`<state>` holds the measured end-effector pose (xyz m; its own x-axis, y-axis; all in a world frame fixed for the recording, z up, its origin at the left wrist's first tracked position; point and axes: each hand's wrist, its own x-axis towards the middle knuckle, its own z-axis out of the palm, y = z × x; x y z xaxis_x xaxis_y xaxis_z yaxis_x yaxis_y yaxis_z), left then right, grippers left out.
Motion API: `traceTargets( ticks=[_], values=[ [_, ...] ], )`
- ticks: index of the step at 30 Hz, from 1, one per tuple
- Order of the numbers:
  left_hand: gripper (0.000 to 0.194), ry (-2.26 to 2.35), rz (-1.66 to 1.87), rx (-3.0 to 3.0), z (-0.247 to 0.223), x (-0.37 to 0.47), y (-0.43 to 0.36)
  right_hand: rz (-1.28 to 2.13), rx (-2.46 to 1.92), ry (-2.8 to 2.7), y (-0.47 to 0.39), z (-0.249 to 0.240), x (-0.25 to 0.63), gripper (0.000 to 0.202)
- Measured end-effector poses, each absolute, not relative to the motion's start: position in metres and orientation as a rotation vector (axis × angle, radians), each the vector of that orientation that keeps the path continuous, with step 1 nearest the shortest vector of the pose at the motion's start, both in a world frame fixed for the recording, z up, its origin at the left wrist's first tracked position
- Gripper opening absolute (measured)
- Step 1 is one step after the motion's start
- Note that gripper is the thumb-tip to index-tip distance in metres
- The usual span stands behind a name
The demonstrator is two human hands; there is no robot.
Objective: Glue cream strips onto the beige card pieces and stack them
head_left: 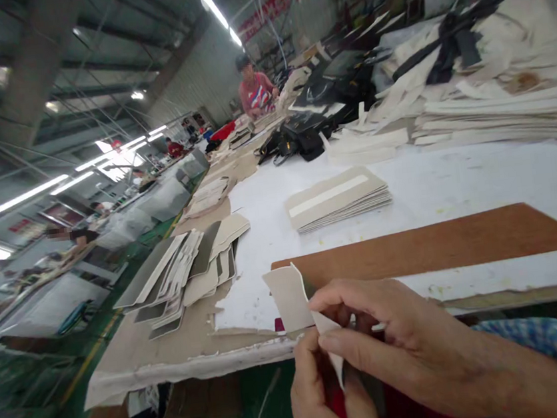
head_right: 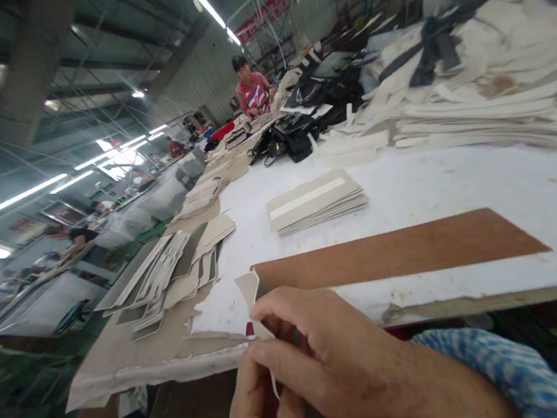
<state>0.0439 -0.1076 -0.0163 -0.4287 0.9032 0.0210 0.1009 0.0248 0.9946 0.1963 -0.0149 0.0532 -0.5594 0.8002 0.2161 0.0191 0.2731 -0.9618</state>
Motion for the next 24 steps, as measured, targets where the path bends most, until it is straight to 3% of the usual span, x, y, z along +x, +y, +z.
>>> traceTargets(
  ticks=[4,20,24],
  values=[
    [0.051,1.339,1.481,0.782,-0.018,0.027,-0.102,1.614,-0.801,-1.697,-0.009,0.029,0.194,0.030],
    [0.038,1.034,1.411,0.513,-0.011,0.024,-0.100,1.424,-0.918,-1.743,-0.016,0.010,0.190,0.013],
    [0.041,1.053,1.404,0.611,-0.015,0.029,-0.102,1.440,-0.974,-1.768,-0.013,0.006,0.196,0.022]
  ],
)
